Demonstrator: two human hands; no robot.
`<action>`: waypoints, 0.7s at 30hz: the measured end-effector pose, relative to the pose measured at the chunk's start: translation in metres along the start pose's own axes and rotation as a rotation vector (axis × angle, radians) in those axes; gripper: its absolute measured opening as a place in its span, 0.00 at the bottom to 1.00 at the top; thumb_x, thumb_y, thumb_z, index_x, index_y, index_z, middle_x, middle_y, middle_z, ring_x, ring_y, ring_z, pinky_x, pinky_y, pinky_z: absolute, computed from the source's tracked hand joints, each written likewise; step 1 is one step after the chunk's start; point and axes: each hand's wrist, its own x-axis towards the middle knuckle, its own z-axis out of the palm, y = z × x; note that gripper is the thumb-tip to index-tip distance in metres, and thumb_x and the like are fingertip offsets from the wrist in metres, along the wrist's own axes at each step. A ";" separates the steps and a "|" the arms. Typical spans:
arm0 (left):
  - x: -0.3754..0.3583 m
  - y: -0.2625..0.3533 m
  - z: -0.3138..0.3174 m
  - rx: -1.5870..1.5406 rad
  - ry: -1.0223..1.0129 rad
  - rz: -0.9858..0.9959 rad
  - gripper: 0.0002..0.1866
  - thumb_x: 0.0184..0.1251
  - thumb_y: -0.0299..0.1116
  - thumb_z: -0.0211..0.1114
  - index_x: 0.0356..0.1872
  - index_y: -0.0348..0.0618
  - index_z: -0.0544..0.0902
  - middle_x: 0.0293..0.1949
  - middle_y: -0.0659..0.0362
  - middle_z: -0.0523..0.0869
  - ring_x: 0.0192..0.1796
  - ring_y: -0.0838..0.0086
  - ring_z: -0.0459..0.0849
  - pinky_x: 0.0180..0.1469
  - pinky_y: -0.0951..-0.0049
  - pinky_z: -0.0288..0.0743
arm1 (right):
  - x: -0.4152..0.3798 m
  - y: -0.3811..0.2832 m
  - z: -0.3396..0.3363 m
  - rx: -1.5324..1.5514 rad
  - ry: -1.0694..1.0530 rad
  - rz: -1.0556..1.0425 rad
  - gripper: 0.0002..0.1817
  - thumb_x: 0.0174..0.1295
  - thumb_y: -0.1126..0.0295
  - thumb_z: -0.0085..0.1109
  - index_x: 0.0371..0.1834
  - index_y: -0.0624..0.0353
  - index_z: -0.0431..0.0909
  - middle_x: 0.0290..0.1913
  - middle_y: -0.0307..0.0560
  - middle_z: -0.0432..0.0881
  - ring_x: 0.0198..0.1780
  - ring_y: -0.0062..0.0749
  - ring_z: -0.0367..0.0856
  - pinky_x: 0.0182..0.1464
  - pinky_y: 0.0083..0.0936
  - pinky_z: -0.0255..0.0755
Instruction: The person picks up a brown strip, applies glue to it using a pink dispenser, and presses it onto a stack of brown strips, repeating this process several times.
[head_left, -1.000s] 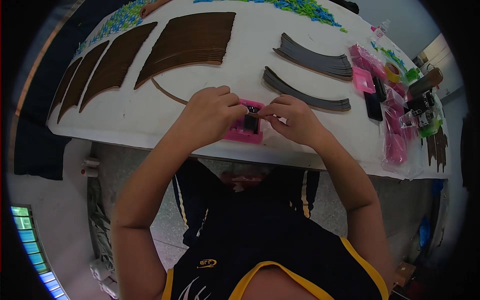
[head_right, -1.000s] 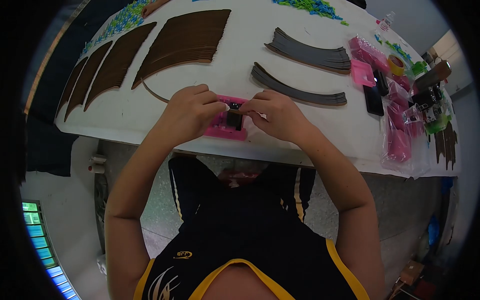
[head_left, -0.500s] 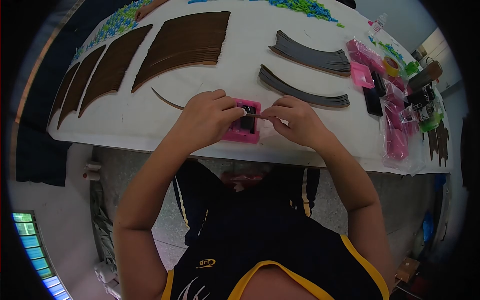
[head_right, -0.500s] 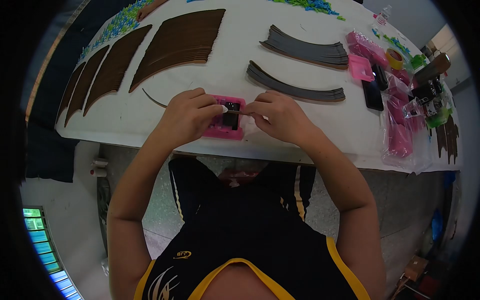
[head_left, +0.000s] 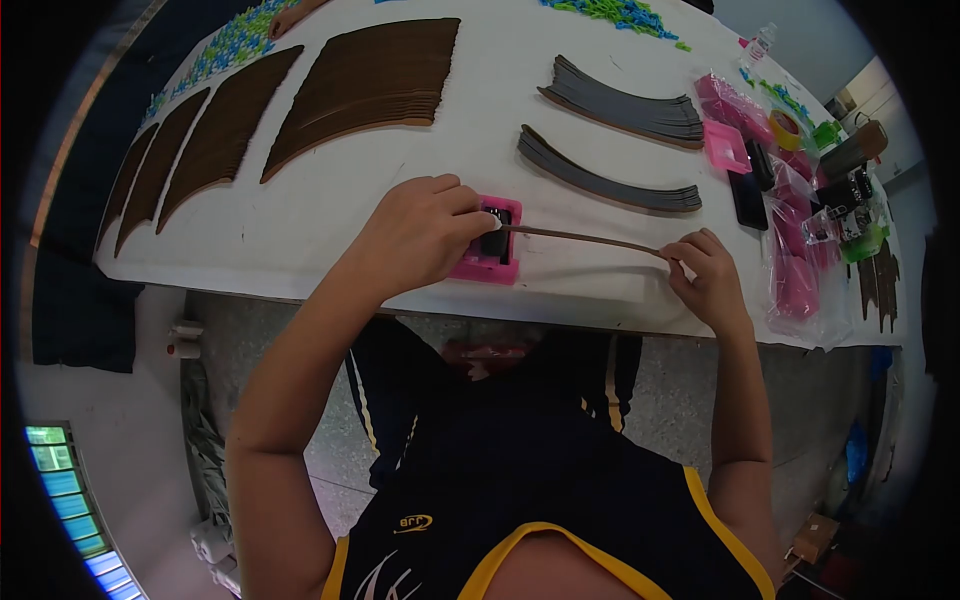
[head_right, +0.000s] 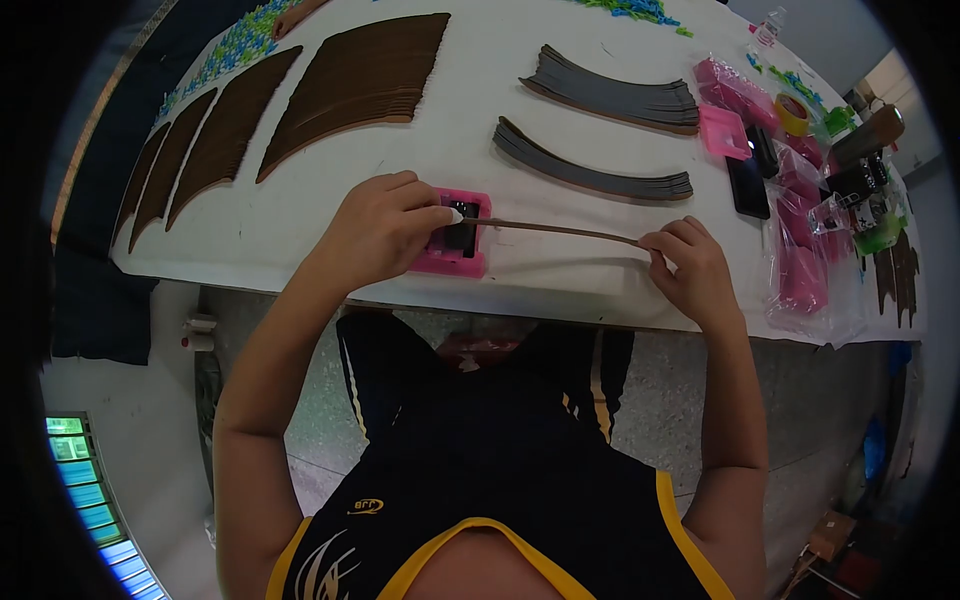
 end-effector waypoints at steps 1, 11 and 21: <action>0.001 0.001 0.000 -0.001 -0.002 0.002 0.14 0.53 0.22 0.75 0.42 0.46 0.92 0.37 0.60 0.88 0.42 0.63 0.87 0.44 0.61 0.83 | -0.002 0.000 -0.002 0.000 0.001 0.003 0.11 0.55 0.83 0.71 0.41 0.59 0.89 0.37 0.46 0.86 0.42 0.44 0.85 0.44 0.39 0.81; 0.007 0.002 -0.004 0.054 -0.069 -0.007 0.13 0.54 0.26 0.75 0.42 0.50 0.94 0.34 0.62 0.87 0.43 0.65 0.86 0.44 0.63 0.83 | -0.010 0.002 -0.001 -0.054 0.032 0.036 0.12 0.54 0.84 0.70 0.41 0.59 0.89 0.37 0.46 0.86 0.43 0.44 0.85 0.46 0.38 0.82; 0.016 0.005 -0.001 -0.042 -0.062 -0.026 0.11 0.55 0.23 0.72 0.40 0.48 0.92 0.31 0.61 0.87 0.41 0.63 0.84 0.45 0.61 0.82 | -0.004 0.006 -0.021 -0.097 0.089 0.004 0.15 0.52 0.86 0.69 0.43 0.61 0.89 0.38 0.47 0.86 0.42 0.45 0.83 0.44 0.39 0.80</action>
